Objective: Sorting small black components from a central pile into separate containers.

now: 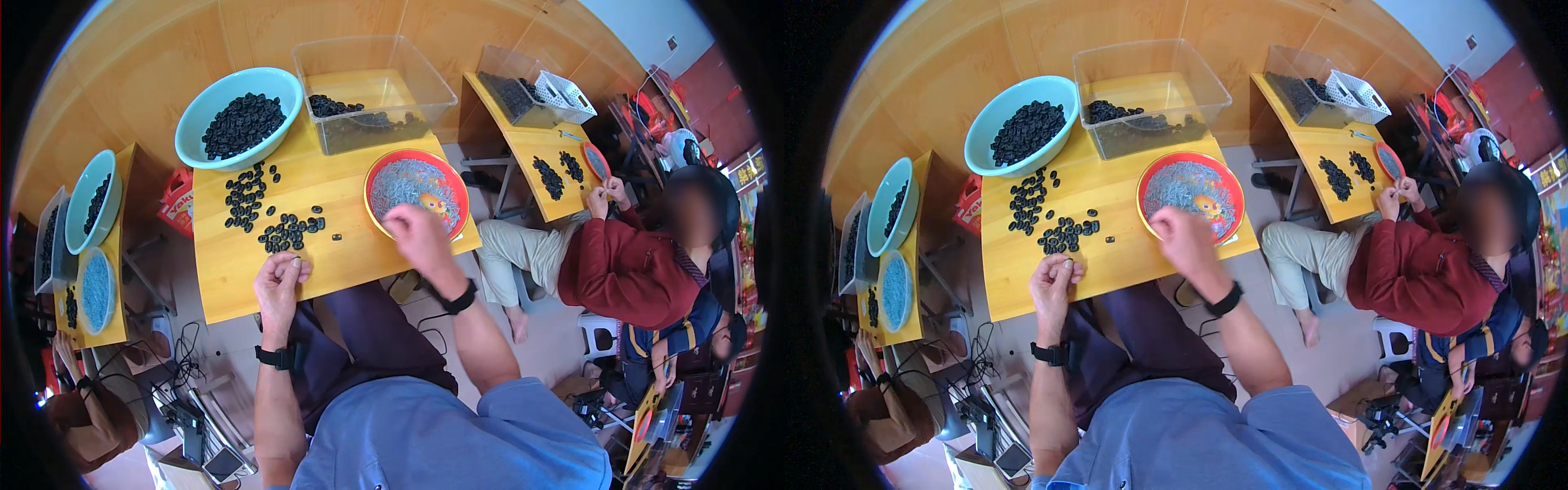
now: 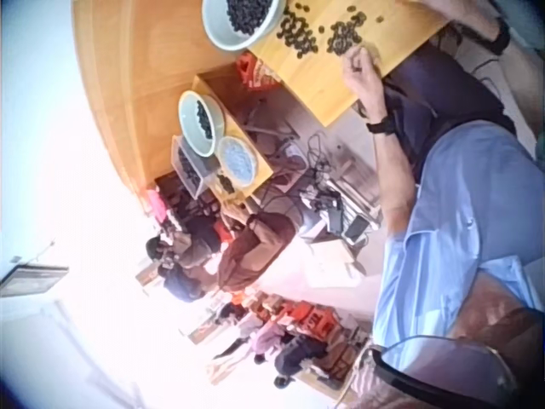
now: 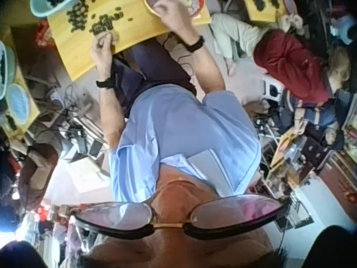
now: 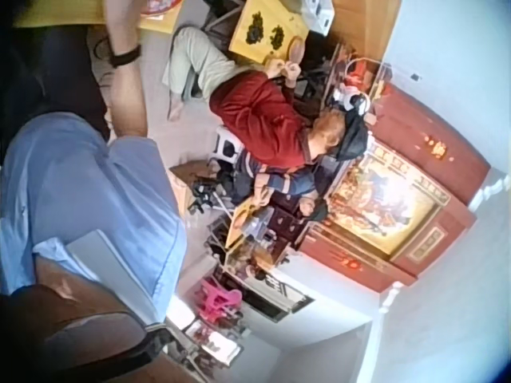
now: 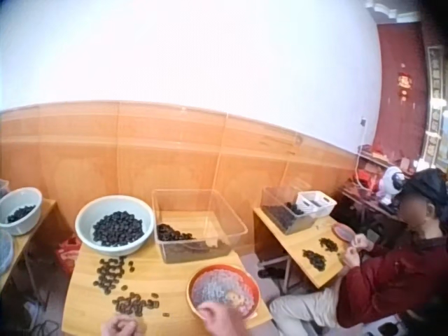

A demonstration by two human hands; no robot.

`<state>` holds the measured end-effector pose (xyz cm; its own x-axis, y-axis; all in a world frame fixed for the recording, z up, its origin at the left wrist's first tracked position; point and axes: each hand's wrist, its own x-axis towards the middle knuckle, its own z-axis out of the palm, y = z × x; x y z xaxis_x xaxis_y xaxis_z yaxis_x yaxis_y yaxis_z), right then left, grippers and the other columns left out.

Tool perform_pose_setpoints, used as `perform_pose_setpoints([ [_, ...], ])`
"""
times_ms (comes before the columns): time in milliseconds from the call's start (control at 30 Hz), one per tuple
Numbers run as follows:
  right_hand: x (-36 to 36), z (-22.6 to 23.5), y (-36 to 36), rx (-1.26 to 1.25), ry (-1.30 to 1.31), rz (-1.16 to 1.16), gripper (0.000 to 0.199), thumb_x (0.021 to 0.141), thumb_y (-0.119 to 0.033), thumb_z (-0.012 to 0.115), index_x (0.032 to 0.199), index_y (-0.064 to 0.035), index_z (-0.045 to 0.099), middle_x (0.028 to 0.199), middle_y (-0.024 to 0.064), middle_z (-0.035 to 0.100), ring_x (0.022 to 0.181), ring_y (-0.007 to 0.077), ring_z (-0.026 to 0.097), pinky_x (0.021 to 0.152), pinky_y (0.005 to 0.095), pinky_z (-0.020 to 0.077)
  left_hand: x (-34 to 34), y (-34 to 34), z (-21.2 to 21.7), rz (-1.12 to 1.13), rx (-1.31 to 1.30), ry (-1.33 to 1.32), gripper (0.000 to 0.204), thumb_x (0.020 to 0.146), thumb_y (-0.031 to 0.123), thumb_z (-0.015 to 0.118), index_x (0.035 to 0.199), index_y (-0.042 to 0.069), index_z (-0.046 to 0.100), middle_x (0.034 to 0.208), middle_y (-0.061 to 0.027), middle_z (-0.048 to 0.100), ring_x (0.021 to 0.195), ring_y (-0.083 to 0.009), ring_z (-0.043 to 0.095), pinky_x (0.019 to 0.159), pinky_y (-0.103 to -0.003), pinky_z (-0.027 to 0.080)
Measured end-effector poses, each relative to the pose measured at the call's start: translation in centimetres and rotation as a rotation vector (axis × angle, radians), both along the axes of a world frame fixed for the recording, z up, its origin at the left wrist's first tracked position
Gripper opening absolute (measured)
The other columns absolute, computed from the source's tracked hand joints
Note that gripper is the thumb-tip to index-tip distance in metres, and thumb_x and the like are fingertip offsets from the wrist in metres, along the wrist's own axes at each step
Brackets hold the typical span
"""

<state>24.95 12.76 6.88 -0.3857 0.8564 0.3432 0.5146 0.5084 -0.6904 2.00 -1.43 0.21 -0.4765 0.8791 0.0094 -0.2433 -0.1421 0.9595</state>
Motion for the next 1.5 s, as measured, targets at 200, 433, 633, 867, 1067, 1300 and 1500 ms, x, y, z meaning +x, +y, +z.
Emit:
perform_pose_setpoints([
  [200, 7.0, -0.1, 6.1, 0.0, -0.345, -0.038, 0.008, 0.082, -0.008, 0.061, 0.084, -0.0072, 0.068, 0.08, 0.0162, 0.069, 0.077, 0.0361, 0.067, 0.069, 0.0467, 0.0525, 0.3, 0.5, -0.1, 0.061, -0.056, -0.016, 0.012, 0.095, 0.002, 0.062, 0.106, -0.003, 0.061, 0.092, -0.0116, 0.072, 0.081, -0.0126, 0.068, 0.073, -0.024, 0.055],
  [433, 7.0, -0.8, 5.3, -0.003, -0.536, -0.013, 0.01, 0.078, -0.005, 0.059, 0.082, -0.0079, 0.068, 0.082, 0.0162, 0.069, 0.078, 0.0362, 0.067, 0.069, 0.0478, 0.0522, 0.4, 0.4, 0.3, 0.053, -0.076, 0.083, 0.015, 0.094, -0.001, 0.062, 0.109, -0.005, 0.062, 0.092, -0.0105, 0.072, 0.082, -0.012, 0.068, 0.074, -0.023, 0.055],
  [633, 7.1, 0.3, 4.6, -0.147, -0.471, -0.011, 0.01, 0.078, -0.005, 0.058, 0.081, -0.0078, 0.067, 0.083, 0.0155, 0.069, 0.079, 0.0352, 0.067, 0.069, 0.0474, 0.052, 0.2, 0.4, -0.1, 0.024, -0.089, 0.06, 0.014, 0.094, -0.001, 0.062, 0.107, -0.005, 0.063, 0.09, -0.0105, 0.071, 0.08, -0.0111, 0.067, 0.073, -0.023, 0.054],
  [867, 6.9, -0.3, 5.1, -0.025, -0.48, 0.045, 0.01, 0.08, -0.006, 0.06, 0.086, -0.0073, 0.068, 0.086, 0.0153, 0.069, 0.081, 0.0354, 0.067, 0.072, 0.0468, 0.052, 0.2, 0.4, 0.0, 0.036, -0.096, 0.065, 0.01, 0.094, -0.001, 0.062, 0.103, -0.004, 0.063, 0.088, -0.009, 0.071, 0.079, -0.0109, 0.067, 0.073, -0.023, 0.054],
  [1067, 6.5, -0.3, 5.2, 0.014, -0.549, 0.113, 0.009, 0.08, -0.007, 0.061, 0.085, -0.0062, 0.069, 0.087, 0.0155, 0.069, 0.082, 0.0353, 0.067, 0.075, 0.0463, 0.0521, 0.1, 0.4, -0.2, 0.017, -0.087, 0.067, 0.01, 0.094, 0.0, 0.062, 0.103, -0.004, 0.063, 0.089, -0.0093, 0.071, 0.079, -0.0108, 0.067, 0.073, -0.023, 0.054],
  [1300, 6.1, -0.3, 5.3, 0.077, -0.611, 0.146, 0.011, 0.079, -0.008, 0.06, 0.082, -0.0059, 0.071, 0.085, 0.0156, 0.07, 0.079, 0.0352, 0.068, 0.071, 0.0464, 0.0529, 0.1, 0.6, -0.1, 0.019, -0.098, 0.044, 0.01, 0.094, 0.0, 0.063, 0.103, -0.005, 0.063, 0.09, -0.0095, 0.071, 0.08, -0.0108, 0.067, 0.073, -0.023, 0.055],
  [1500, 5.5, -0.3, 5.6, 0.098, -0.71, 0.157, 0.012, 0.077, -0.008, 0.059, 0.077, -0.007, 0.071, 0.079, 0.0177, 0.069, 0.073, 0.0356, 0.068, 0.067, 0.0475, 0.0534, 0.0, 0.6, -0.2, 0.01, -0.097, 0.034, 0.011, 0.094, 0.0, 0.063, 0.104, -0.005, 0.062, 0.091, -0.0093, 0.071, 0.08, -0.0112, 0.068, 0.074, -0.022, 0.055],
])
